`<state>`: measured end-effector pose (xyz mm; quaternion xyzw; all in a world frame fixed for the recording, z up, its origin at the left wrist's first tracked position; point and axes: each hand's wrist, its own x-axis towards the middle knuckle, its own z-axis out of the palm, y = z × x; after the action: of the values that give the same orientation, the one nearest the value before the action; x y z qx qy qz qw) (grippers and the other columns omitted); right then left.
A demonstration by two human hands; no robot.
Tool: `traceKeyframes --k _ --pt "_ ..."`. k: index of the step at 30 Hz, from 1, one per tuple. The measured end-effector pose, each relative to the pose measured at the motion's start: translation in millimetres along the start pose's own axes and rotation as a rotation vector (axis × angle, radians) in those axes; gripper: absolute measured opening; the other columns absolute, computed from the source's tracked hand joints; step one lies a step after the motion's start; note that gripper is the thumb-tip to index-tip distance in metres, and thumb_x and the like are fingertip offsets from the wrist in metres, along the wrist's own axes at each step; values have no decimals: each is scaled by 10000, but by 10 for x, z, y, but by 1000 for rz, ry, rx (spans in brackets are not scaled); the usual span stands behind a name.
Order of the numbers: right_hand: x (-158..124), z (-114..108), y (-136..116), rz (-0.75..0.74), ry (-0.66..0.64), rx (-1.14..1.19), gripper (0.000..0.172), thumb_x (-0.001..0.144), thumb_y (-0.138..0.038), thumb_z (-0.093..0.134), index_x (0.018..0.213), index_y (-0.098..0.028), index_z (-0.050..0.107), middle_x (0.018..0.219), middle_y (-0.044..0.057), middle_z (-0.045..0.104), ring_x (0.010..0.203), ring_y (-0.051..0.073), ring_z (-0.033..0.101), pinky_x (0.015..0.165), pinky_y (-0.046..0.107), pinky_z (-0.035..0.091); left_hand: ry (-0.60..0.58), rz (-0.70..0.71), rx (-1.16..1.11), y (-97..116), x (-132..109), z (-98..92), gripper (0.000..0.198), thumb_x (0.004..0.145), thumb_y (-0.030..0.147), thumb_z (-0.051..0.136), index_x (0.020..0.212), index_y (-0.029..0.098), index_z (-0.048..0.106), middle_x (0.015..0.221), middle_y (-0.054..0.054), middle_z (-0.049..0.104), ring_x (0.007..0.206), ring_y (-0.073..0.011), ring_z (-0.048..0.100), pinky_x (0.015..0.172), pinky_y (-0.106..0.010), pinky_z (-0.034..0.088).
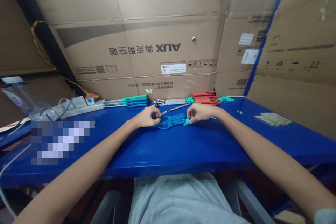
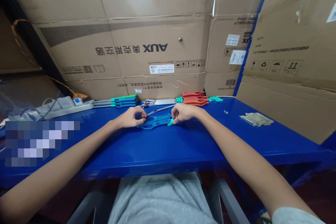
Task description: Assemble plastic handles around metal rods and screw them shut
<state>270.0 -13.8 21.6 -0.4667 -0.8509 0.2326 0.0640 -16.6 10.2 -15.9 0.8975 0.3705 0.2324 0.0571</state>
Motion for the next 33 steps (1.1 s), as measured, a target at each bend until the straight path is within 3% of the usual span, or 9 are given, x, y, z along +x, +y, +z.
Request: traceKeyframes --k 4,8,15,18,22,33 --pt "-30 -49 -86 -117 156 52 95 733 -217 623 772 -142 666 691 31 662 616 129 568 565 232 411 -101 75 -30 146 -7 -6 125 709 284 592 719 195 678 770 -35 664 752 -176 592 710 -287 470" --pt "64 23 -151 -153 263 45 96 780 -170 558 751 -134 642 673 24 626 611 119 531 584 233 399 -66 100 -42 113 -30 58 180 762 323 578 765 198 707 777 -44 652 730 -166 575 677 -276 465" --pt "226 321 -187 -286 386 63 110 819 -122 518 790 -123 624 717 27 627 667 116 545 650 234 416 25 120 -92 85 -44 154 219 814 364 575 803 201 720 852 -62 688 848 -191 603 811 -323 469" --pt "268 431 -150 -310 436 122 90 817 -138 538 810 -128 627 735 32 640 675 123 563 654 241 435 -14 163 -93 129 -14 153 205 823 341 574 799 205 725 847 -55 699 839 -188 608 820 -327 466" --pt "305 519 -120 -308 440 172 102 811 -153 564 877 -128 638 776 42 662 710 130 596 690 249 464 -33 155 -99 140 4 136 209 818 348 584 799 203 734 820 -57 692 784 -182 604 751 -315 477" --pt "206 499 -169 -357 409 93 134 841 -142 531 846 -139 665 761 33 673 675 120 579 656 231 436 -32 152 -20 150 9 111 195 813 334 575 786 207 719 862 -49 688 830 -187 612 800 -318 476"
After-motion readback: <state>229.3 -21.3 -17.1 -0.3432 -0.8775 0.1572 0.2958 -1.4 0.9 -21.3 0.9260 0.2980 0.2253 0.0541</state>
